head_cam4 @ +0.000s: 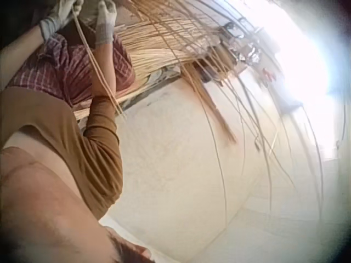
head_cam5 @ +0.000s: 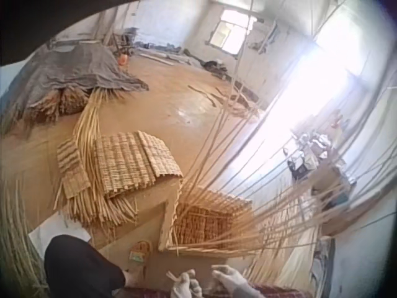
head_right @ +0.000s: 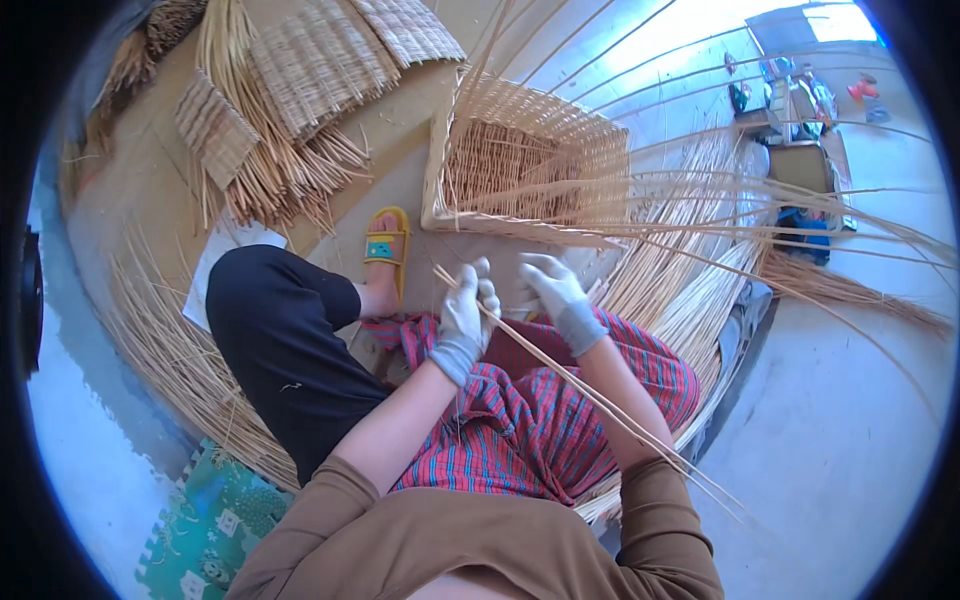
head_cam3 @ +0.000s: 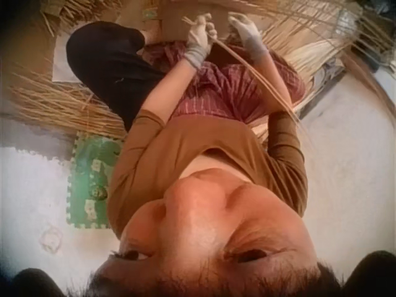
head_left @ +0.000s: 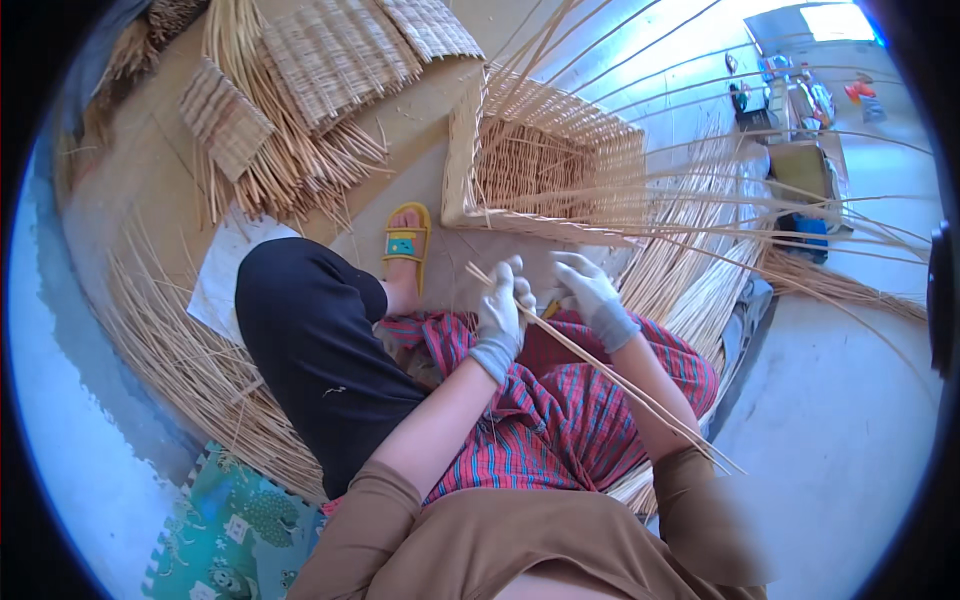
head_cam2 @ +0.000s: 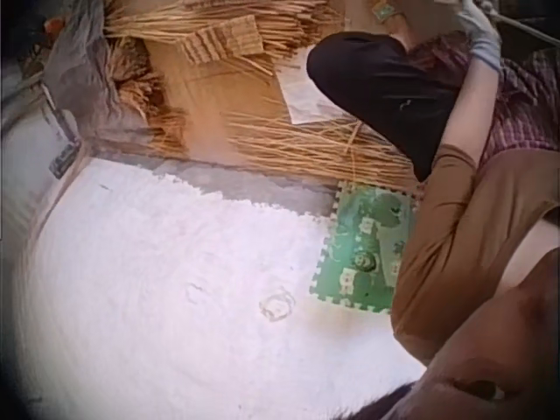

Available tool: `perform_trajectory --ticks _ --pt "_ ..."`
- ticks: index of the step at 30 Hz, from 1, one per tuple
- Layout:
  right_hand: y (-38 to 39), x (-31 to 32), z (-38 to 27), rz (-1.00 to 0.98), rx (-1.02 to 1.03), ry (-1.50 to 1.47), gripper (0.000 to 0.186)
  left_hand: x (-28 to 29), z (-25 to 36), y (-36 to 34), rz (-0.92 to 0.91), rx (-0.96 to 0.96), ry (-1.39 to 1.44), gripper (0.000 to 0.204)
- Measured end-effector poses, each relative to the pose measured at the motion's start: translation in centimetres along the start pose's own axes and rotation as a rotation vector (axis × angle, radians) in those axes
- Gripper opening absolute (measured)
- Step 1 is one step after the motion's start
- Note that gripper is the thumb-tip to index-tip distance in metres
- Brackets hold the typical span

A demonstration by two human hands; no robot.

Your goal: Weaving a rectangular basket using wicker strips, including measuring, cutting, and drilling.

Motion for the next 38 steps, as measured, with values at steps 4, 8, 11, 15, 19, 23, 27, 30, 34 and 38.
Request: perform_trajectory --ticks 4,8,11,15,19,23,27,30,34,38 --pt "-7.8 19.7 6.8 0.540 0.020 -0.316 0.049 1.0 -3.3 0.4 0.197 0.050 -0.134 0.037" --pt "-9.7 22.7 -1.1 0.645 0.588 0.403 0.039 0.4 -4.7 0.2 0.257 0.038 -0.222 0.036" --pt "-9.3 14.9 -1.8 0.395 0.631 0.559 0.030 3.8 -4.6 -0.8 0.243 0.035 -0.255 0.037" --pt "-5.4 10.9 0.6 0.289 0.514 0.320 0.032 4.9 -7.7 -1.0 0.088 0.175 -0.349 0.039" --pt "1.3 7.7 3.2 0.044 0.753 0.560 0.034 2.7 -11.5 1.2 -0.014 0.427 -0.628 0.050" --pt "8.1 3.4 6.8 -0.162 0.211 0.876 0.034 4.2 -13.0 2.4 -0.038 0.373 -0.764 0.055" --pt "10.9 1.5 7.9 -0.350 -0.320 0.518 0.034 8.0 -14.8 2.4 -0.030 0.427 -0.778 0.064" --pt "10.9 5.2 11.1 -0.268 -0.350 0.220 0.027 3.1 -14.0 5.3 -0.107 0.438 -0.664 0.067" --pt "11.2 4.3 8.9 -0.173 -0.433 0.382 0.029 7.1 -13.8 3.2 0.125 0.276 -0.484 0.042" --pt "11.5 4.8 7.9 -0.197 -0.531 0.264 0.025 9.1 -10.7 -0.8 0.144 0.035 -0.509 0.024"
Point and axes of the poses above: each hand's wrist, its own y-axis away from the middle knuckle, its own x-axis out of the back of the hand, z = x × y, the point moved 5 cm from there along -y, towards the middle knuckle, and after that the axes turned 7 degrees about -y, right-handed, at the moved point
